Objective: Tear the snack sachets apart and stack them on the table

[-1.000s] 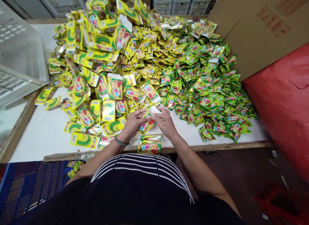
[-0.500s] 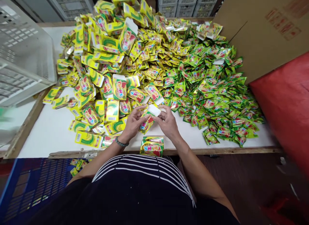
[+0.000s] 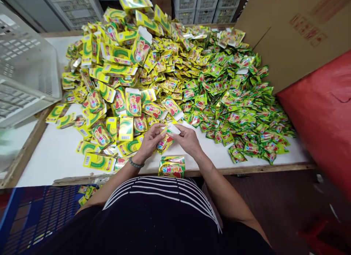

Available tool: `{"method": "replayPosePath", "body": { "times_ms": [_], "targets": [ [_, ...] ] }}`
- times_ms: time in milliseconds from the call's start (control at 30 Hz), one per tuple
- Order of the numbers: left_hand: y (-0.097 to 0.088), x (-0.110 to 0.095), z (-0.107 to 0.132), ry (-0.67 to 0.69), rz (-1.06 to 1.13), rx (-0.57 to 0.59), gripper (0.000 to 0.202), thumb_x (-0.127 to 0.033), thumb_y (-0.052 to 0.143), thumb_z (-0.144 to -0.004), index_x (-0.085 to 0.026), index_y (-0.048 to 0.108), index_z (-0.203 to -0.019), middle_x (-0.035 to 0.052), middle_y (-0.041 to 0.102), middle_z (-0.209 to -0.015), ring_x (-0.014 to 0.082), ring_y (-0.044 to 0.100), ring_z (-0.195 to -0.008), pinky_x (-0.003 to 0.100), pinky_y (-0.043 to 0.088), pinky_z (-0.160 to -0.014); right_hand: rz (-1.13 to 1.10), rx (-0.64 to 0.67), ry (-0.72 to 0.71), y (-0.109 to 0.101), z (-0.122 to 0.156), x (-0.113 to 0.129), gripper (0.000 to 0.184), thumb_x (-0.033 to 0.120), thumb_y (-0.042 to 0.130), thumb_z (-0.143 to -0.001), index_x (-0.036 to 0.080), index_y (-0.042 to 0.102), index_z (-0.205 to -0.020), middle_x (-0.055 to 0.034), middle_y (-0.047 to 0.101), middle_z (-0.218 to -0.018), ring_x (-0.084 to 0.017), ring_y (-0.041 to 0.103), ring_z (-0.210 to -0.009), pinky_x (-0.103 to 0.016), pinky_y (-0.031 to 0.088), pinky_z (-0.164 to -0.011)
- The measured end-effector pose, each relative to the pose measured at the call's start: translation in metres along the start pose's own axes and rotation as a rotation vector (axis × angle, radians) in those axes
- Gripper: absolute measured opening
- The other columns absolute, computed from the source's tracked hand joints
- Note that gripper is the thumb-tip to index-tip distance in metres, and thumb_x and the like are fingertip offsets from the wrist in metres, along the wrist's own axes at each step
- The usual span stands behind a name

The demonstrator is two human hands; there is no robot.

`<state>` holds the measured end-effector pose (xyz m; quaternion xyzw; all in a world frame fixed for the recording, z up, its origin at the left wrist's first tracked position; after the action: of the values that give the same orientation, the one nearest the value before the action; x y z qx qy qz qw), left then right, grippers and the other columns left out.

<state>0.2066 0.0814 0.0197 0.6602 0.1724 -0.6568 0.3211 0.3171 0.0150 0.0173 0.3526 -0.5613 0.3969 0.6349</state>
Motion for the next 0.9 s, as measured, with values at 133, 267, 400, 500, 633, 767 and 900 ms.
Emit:
{"method": "replayPosePath", "body": {
  "times_ms": [133, 267, 400, 500, 633, 767, 900],
  "targets": [
    [0.006, -0.003, 0.001, 0.004, 0.032, 0.04, 0.045, -0.038, 0.073, -0.078, -0.021, 0.054, -0.116, 0.0025, 0.066, -0.095, 0.0145, 0.063, -0.086, 0.026, 0.049, -0.079, 0.004, -0.021, -0.015, -0.004, 0.0, 0.001, 0.047, 0.04, 0.076, -0.068, 0.02, 0.072, -0.11, -0.0014, 0.073, -0.083, -0.015, 0.062, -0.066, -0.029, 0.051, -0.06],
    [0.002, 0.003, -0.001, -0.029, 0.154, -0.018, 0.043, -0.039, 0.072, -0.078, -0.021, 0.057, -0.114, -0.0005, 0.063, -0.081, 0.0124, 0.06, -0.073, 0.023, 0.048, -0.069, -0.14, 0.022, -0.021, 0.005, 0.002, 0.0, 0.051, 0.043, 0.079, -0.068, 0.023, 0.069, -0.114, -0.0031, 0.074, -0.097, -0.02, 0.067, -0.087, -0.033, 0.056, -0.076],
    [0.0, 0.002, -0.001, -0.015, 0.189, -0.053, 0.036, -0.04, 0.072, -0.078, -0.021, 0.06, -0.106, -0.0019, 0.06, -0.076, 0.0104, 0.057, -0.068, 0.022, 0.046, -0.065, -0.108, 0.052, -0.069, 0.012, 0.005, 0.006, 0.049, 0.047, 0.074, -0.073, 0.024, 0.068, -0.116, -0.0033, 0.075, -0.102, -0.021, 0.068, -0.092, -0.036, 0.056, -0.082],
    [-0.001, -0.002, 0.001, -0.012, 0.202, -0.064, 0.04, -0.036, 0.075, -0.074, -0.021, 0.055, -0.105, -0.0044, 0.06, -0.073, 0.0092, 0.058, -0.066, 0.02, 0.046, -0.064, 0.085, 0.017, -0.114, 0.007, 0.009, 0.01, 0.047, 0.047, 0.069, -0.078, 0.024, 0.069, -0.119, -0.0051, 0.074, -0.109, -0.022, 0.069, -0.091, -0.038, 0.057, -0.081],
    [-0.009, 0.004, 0.004, -0.059, 0.206, -0.146, 0.049, -0.032, 0.081, -0.067, -0.021, 0.051, -0.105, -0.0082, 0.059, -0.064, 0.0066, 0.054, -0.055, 0.018, 0.043, -0.058, 0.269, -0.026, -0.229, -0.001, 0.017, 0.023, 0.033, 0.04, 0.063, -0.084, 0.026, 0.073, -0.112, -0.005, 0.072, -0.117, -0.023, 0.067, -0.102, -0.039, 0.054, -0.089],
    [-0.011, 0.006, 0.003, -0.044, 0.123, -0.177, 0.049, -0.034, 0.083, -0.063, -0.018, 0.056, -0.101, -0.0065, 0.06, -0.063, 0.0059, 0.053, -0.055, 0.018, 0.041, -0.056, 0.251, -0.091, -0.19, -0.01, 0.015, 0.023, 0.024, 0.039, 0.066, -0.081, 0.026, 0.078, -0.099, -0.0041, 0.077, -0.1, -0.022, 0.069, -0.092, -0.039, 0.054, -0.085],
    [-0.011, 0.006, 0.002, -0.052, 0.082, -0.17, 0.047, -0.037, 0.082, -0.064, -0.017, 0.061, -0.101, -0.006, 0.06, -0.062, 0.0051, 0.051, -0.052, 0.018, 0.039, -0.053, 0.078, -0.089, -0.062, -0.013, 0.005, 0.003, 0.026, 0.04, 0.077, -0.07, 0.025, 0.079, -0.091, -0.0031, 0.078, -0.092, -0.02, 0.069, -0.08, -0.037, 0.054, -0.078]
  ]
}}
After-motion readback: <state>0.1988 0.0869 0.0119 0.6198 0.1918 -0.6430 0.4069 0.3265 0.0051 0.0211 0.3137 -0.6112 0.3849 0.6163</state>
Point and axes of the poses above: each hand's wrist, its own z-axis away from the middle knuckle, its own y-axis out of the palm, x = y × z, the point moved 10 cm from there along -z, towards the middle knuckle
